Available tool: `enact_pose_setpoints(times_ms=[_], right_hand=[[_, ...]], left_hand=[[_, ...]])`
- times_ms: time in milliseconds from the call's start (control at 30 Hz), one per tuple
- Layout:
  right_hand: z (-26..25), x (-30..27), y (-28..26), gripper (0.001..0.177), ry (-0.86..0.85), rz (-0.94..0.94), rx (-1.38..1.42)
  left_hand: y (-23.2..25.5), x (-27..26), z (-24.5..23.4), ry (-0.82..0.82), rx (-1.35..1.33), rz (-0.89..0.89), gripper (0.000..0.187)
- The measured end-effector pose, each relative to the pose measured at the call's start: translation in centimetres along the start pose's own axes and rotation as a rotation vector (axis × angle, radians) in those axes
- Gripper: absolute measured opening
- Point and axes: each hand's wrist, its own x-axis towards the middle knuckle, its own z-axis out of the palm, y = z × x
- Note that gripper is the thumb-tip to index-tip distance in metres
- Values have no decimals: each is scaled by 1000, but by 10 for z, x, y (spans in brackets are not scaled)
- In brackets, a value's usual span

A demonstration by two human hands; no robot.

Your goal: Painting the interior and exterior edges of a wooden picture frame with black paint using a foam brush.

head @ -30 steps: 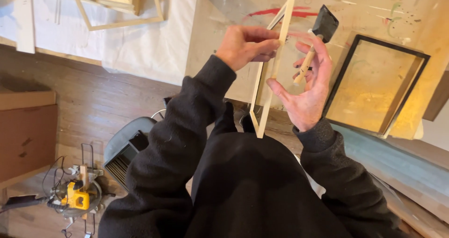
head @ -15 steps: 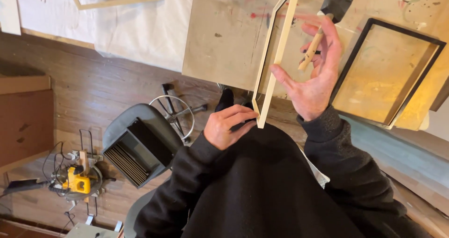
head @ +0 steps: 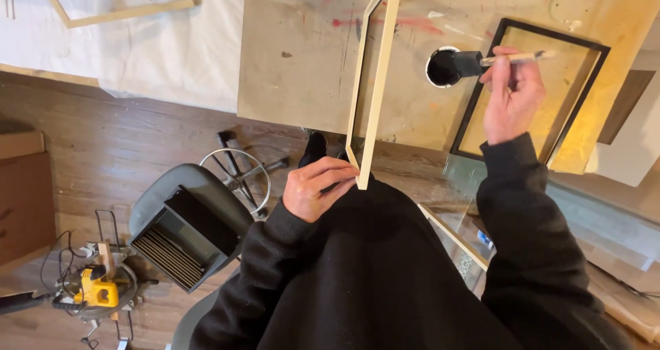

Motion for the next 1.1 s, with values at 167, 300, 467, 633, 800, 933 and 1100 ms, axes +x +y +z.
enact_pose_setpoints(times_ms=[167,300,467,633,800,933,1100], right_hand=[[17,11,28,13,-17,-18,-68],[28,11,18,12,-62,-24,-98],[31,13,21,12,-136,-76,-140],[9,20,53,14,-72,-5,-71],[-27,26,78,17,61,251,292],[-34,14,0,18,-7,440,779],[-22,-28,-140,19,-209,170,545]], left_hand=[[0,1,0,5,26,2,19],[1,2,1,18,25,-4,21],[1,-2,3,35,12,-37,21],[1,-1,5,33,26,-23,20],[0,-2,7,45,26,-23,19],[2,2,4,54,30,-24,20],[2,0,7,55,-5,5,21]])
